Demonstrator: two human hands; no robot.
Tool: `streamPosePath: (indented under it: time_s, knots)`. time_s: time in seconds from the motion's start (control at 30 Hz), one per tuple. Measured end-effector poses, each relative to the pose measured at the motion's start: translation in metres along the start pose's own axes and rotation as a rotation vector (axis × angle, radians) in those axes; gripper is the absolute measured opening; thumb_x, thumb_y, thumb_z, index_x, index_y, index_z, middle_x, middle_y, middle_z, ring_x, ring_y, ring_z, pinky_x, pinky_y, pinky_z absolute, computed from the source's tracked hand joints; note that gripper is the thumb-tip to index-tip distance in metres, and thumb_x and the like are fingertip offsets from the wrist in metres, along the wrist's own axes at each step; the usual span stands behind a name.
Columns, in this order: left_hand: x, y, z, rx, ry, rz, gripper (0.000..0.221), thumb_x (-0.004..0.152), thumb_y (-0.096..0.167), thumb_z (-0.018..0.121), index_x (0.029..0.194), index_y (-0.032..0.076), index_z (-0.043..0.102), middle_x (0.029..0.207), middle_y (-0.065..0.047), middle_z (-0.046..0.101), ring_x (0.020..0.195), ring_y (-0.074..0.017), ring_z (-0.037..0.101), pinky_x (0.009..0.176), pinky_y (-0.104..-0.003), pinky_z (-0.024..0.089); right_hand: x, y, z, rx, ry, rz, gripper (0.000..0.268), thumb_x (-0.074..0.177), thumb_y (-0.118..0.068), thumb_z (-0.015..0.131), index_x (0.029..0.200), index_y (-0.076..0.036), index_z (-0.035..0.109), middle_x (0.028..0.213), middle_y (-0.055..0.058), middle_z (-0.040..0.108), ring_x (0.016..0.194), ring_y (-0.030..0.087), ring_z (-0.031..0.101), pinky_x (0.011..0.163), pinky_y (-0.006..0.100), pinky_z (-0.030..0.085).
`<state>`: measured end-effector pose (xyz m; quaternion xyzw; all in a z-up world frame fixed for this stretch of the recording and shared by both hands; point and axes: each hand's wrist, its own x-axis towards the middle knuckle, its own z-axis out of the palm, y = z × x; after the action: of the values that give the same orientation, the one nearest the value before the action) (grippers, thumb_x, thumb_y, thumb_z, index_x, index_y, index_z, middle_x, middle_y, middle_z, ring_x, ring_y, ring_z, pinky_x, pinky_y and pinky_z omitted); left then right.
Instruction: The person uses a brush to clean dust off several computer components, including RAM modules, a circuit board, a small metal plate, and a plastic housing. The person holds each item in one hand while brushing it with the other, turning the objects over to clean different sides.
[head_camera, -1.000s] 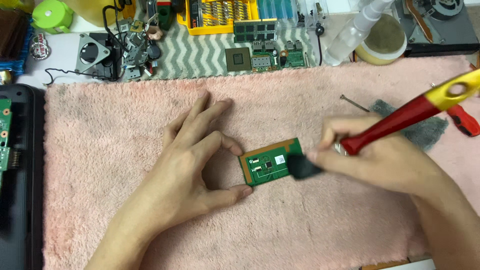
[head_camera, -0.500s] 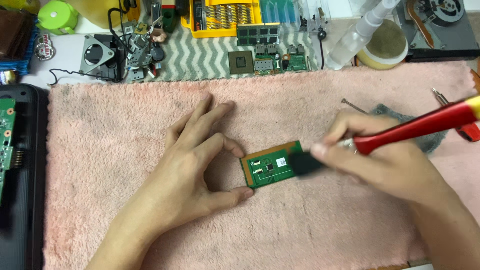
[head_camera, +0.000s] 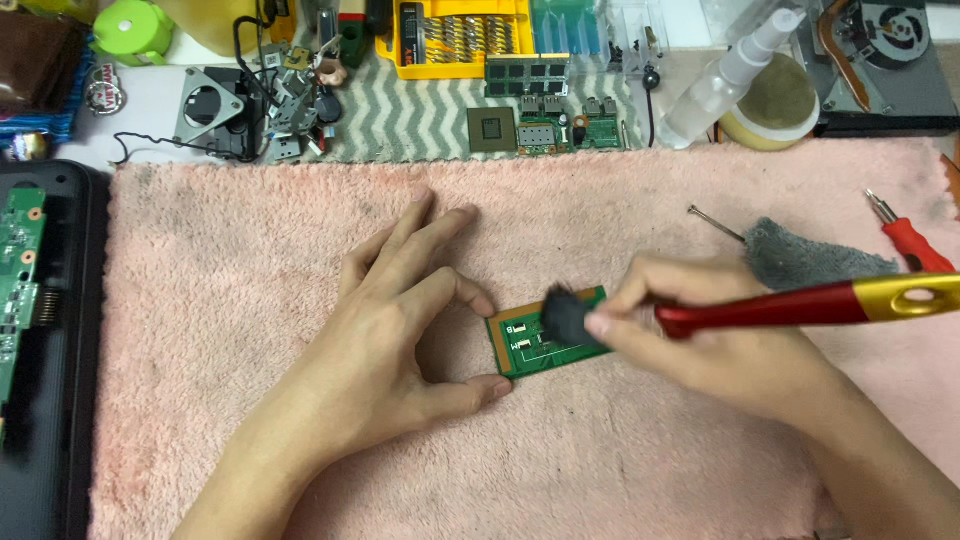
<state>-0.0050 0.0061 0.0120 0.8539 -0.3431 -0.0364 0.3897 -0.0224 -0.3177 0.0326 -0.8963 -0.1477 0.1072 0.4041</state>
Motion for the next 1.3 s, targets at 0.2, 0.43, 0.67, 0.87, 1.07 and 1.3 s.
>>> streamPosePath:
  time_s: [0.2,0.43,0.67,0.87,1.07,1.3]
  knots:
    - [0.000,-0.003,0.003,-0.015,0.003,-0.011,0.061,0.074,0.041,0.106,0.121,0.018,0.074,0.182,-0.025,0.044,0.177,-0.0532,0.020,0.134,-0.064,0.020,-0.008,-0.010,0.004,-0.059,0.210,-0.035,0.014,0.094,-0.026,0.090,0.097,-0.015,0.082,0.084,-0.005,0.084,0.068,0.006,0.070,0.067,0.026,0.052]
    - [-0.001,-0.001,0.002,-0.022,0.019,-0.009,0.061,0.073,0.038,0.108,0.118,0.018,0.072,0.182,-0.025,0.045,0.177,-0.0544,0.021,0.133,-0.064,0.021,-0.005,-0.019,-0.005,-0.049,-0.057,-0.349,0.021,0.091,-0.021,0.094,0.104,-0.011,0.081,0.083,-0.002,0.076,0.069,0.012,0.072,0.068,0.028,0.056]
    - [-0.001,0.000,0.000,-0.044,0.006,-0.013,0.060,0.074,0.037,0.108,0.118,0.018,0.072,0.183,-0.026,0.042,0.176,-0.0550,0.021,0.133,-0.065,0.021,-0.015,0.001,-0.034,-0.003,-0.110,-0.163,0.044,0.073,-0.020,0.105,0.116,-0.025,0.100,0.107,-0.003,0.085,0.073,0.008,0.072,0.062,0.025,0.053]
    - [-0.001,-0.002,0.002,-0.034,0.014,0.004,0.058,0.076,0.042,0.106,0.117,0.019,0.072,0.181,-0.027,0.044,0.176,-0.0557,0.023,0.134,-0.065,0.020,-0.013,-0.005,-0.025,-0.019,0.011,-0.103,0.032,0.081,-0.011,0.096,0.110,-0.025,0.100,0.124,0.001,0.081,0.093,0.009,0.077,0.075,0.023,0.058]
    - [-0.001,-0.003,0.002,-0.021,0.021,0.004,0.058,0.076,0.043,0.106,0.117,0.019,0.072,0.180,-0.026,0.046,0.175,-0.0551,0.025,0.133,-0.065,0.022,-0.010,-0.008,-0.021,-0.056,-0.117,-0.283,0.022,0.074,-0.006,0.086,0.079,-0.027,0.092,0.119,-0.001,0.085,0.085,0.009,0.083,0.079,0.025,0.064]
    - [-0.001,-0.001,0.001,-0.031,0.002,-0.014,0.058,0.075,0.040,0.107,0.118,0.018,0.073,0.183,-0.025,0.043,0.176,-0.0544,0.022,0.131,-0.065,0.022,-0.007,-0.023,-0.005,-0.126,0.099,-0.333,0.016,0.083,-0.004,0.084,0.088,-0.019,0.089,0.118,0.005,0.088,0.091,0.009,0.087,0.077,0.020,0.061]
